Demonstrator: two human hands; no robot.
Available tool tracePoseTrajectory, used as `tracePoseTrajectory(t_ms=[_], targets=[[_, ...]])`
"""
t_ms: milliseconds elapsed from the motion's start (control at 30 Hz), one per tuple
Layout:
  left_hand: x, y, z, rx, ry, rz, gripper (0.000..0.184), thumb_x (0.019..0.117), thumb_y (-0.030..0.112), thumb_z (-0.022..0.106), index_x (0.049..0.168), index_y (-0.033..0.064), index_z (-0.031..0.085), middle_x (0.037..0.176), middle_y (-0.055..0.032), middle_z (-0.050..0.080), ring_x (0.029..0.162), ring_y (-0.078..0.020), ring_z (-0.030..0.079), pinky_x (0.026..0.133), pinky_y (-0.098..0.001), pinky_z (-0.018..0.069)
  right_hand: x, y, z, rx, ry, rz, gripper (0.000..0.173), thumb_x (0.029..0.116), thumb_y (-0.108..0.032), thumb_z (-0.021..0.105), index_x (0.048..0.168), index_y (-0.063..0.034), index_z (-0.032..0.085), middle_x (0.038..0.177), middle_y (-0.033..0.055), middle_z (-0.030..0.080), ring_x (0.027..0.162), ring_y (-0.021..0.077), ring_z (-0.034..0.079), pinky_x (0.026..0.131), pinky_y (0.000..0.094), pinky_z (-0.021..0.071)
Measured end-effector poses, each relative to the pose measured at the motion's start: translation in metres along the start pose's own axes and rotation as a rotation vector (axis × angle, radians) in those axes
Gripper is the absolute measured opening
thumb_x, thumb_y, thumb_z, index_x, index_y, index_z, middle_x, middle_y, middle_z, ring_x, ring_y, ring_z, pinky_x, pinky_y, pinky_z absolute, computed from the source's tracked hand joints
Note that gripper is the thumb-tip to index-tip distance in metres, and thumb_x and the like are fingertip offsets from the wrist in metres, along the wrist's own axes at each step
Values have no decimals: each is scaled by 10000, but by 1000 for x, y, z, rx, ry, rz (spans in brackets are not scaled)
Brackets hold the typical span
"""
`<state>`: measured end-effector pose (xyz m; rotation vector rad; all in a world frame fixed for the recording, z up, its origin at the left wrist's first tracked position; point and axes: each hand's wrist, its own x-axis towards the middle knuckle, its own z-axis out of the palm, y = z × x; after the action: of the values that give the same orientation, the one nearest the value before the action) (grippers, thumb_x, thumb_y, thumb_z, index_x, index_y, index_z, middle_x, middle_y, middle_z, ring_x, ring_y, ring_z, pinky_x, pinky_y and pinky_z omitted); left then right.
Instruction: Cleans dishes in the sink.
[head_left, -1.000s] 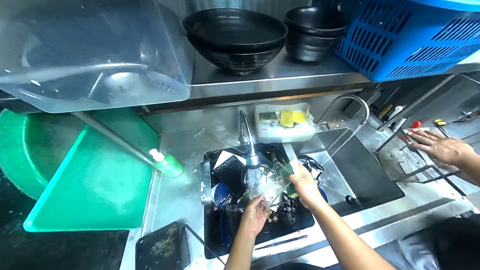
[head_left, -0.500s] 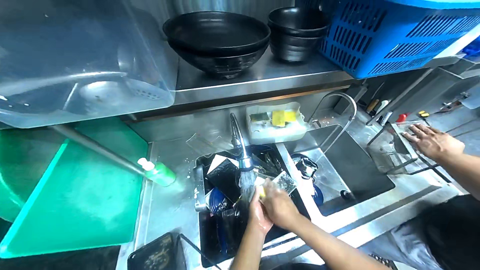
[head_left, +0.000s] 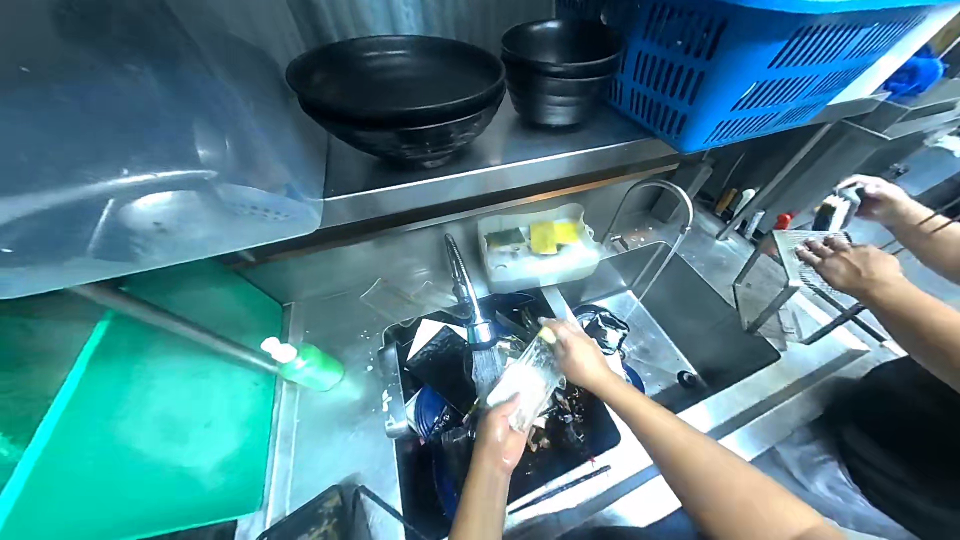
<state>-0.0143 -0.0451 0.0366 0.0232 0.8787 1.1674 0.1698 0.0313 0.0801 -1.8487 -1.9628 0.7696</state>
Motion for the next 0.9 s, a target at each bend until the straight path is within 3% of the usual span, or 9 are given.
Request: tracePoseTrajectory(t_ms=[133,233,333,467,600,667,733,800,900], targets=[[-1,4,6,70,69,-62,361,1027,98,575,1359,-32,520,1196,-236,669,1050,-323,695,893,-452,599,-10,-12,-28,1085,-94,268,376,1069,-184,440,1411,-151,593,1202,124,694,976,234,686,809,429,581],[-7,-12,26,162,120,-86,402,1000,183,656,1345,14,537,1132,-201,681,931,-290,709,787,-421,619,-21,-18,-15,1510,-217,190,431,1055,-279,338,1411,-161,550,1268,127,674,1053,245,687,862,431,590],[-1,-33,43,340,124,8,374,1002,327,666,1192,11,600,844,-157,661,635,-222,636,543,-348,550,-38,-33,12,1507,-128,308,308,1083,-264,408,1234,-76,599,1033,114,707,920,211,698,801,413,602],[12,-50,52,497,203,137,574,1017,514,577,1321,27,588,1169,-182,677,1055,-278,673,893,-489,581,-46,-22,36,1404,-86,464,485,1126,-375,228,1312,-82,568,1088,113,702,978,209,690,833,414,588],[28,-67,64,475,355,227,560,1021,535,554,1175,6,654,1008,-167,707,926,-256,699,838,-466,593,-62,-11,54,1264,-34,388,494,1081,-377,453,1460,-62,485,1300,130,665,1181,225,655,1001,426,561],[31,-72,64,671,251,226,489,1060,436,521,1247,-5,622,1110,-184,690,1035,-266,673,940,-472,553,-59,-1,50,1231,116,453,449,1023,-217,613,1412,-18,511,1180,159,707,1055,248,706,905,436,605],[38,-65,58,1011,67,194,468,1068,403,501,1283,6,623,1174,-183,680,1103,-280,658,990,-483,526,-49,14,37,1221,320,589,286,1006,-98,610,1249,43,556,961,188,714,813,261,719,706,429,620],[49,-49,50,1385,-2,278,379,1037,353,550,1225,41,654,1154,-140,691,1101,-257,665,985,-459,536,-38,44,19,1204,440,713,288,1032,-107,564,1270,52,530,927,200,680,714,266,694,619,424,616],[67,-12,35,1924,-10,377,393,986,231,584,1365,137,630,1474,-160,525,1405,-355,448,1132,-545,408,-31,111,7,1076,493,912,256,1042,-137,517,1210,55,534,824,177,657,591,239,647,536,397,582]])
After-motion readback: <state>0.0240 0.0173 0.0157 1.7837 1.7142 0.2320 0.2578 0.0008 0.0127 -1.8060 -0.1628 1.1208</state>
